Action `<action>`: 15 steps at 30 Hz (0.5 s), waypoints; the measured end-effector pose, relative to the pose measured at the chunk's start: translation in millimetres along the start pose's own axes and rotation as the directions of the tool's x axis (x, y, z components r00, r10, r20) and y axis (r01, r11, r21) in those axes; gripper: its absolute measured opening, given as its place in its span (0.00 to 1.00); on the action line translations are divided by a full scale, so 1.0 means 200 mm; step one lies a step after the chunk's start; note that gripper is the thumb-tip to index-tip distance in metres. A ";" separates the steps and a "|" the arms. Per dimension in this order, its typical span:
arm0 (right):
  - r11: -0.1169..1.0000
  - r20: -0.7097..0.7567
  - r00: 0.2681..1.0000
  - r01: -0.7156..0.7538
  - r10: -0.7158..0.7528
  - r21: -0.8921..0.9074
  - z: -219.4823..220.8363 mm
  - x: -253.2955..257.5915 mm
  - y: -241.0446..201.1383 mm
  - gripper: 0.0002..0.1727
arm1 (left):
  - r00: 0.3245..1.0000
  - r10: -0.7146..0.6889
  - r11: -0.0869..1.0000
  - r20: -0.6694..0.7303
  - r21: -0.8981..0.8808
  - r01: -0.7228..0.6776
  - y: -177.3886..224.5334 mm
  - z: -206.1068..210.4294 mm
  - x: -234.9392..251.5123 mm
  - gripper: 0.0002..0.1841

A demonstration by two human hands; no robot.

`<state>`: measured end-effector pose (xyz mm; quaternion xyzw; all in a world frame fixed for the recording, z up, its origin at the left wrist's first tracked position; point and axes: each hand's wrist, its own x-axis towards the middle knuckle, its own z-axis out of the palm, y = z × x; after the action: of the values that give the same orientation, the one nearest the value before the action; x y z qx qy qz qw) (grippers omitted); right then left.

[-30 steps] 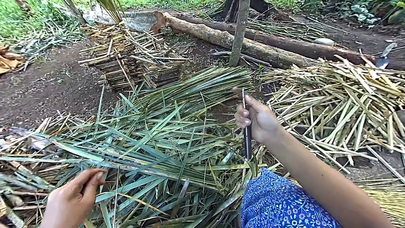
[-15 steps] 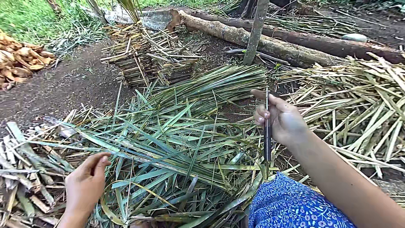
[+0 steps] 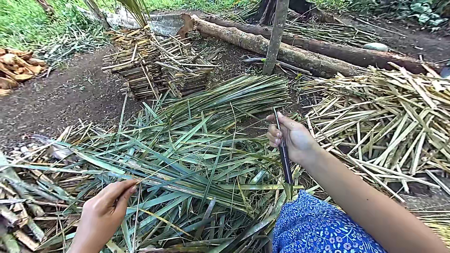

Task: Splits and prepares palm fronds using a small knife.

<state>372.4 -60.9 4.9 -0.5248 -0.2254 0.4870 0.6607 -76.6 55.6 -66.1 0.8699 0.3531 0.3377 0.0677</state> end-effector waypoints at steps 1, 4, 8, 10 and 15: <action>1.000 -0.026 1.000 -0.010 0.010 0.006 0.00 0.00 0.00 0.23 | 1.000 0.000 1.000 0.001 0.001 0.000 0.00 0.00 0.00 0.19; 1.000 -0.062 0.998 -0.019 0.020 0.017 -0.01 0.01 0.00 0.23 | 1.000 0.002 1.000 0.005 0.003 -0.002 -0.01 0.00 -0.01 0.19; 1.000 -0.043 0.999 0.003 -0.003 -0.001 -0.03 0.02 0.01 0.27 | 1.000 0.010 1.000 0.014 0.003 -0.010 -0.02 -0.01 -0.01 0.19; 0.999 -0.036 0.998 0.043 -0.045 -0.031 -0.03 0.02 0.01 0.28 | 1.000 0.004 1.000 0.013 0.001 -0.004 -0.04 -0.02 -0.02 0.20; 0.981 0.019 0.983 0.183 -0.182 -0.067 -0.03 -0.02 -0.02 0.30 | 0.997 -0.075 0.997 -0.011 0.035 0.075 -0.11 -0.04 -0.04 0.22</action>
<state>376.0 -67.6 7.8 -0.5211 -0.2931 0.4196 0.6830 -98.7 65.8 -73.0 0.8555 0.3917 0.3328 0.0630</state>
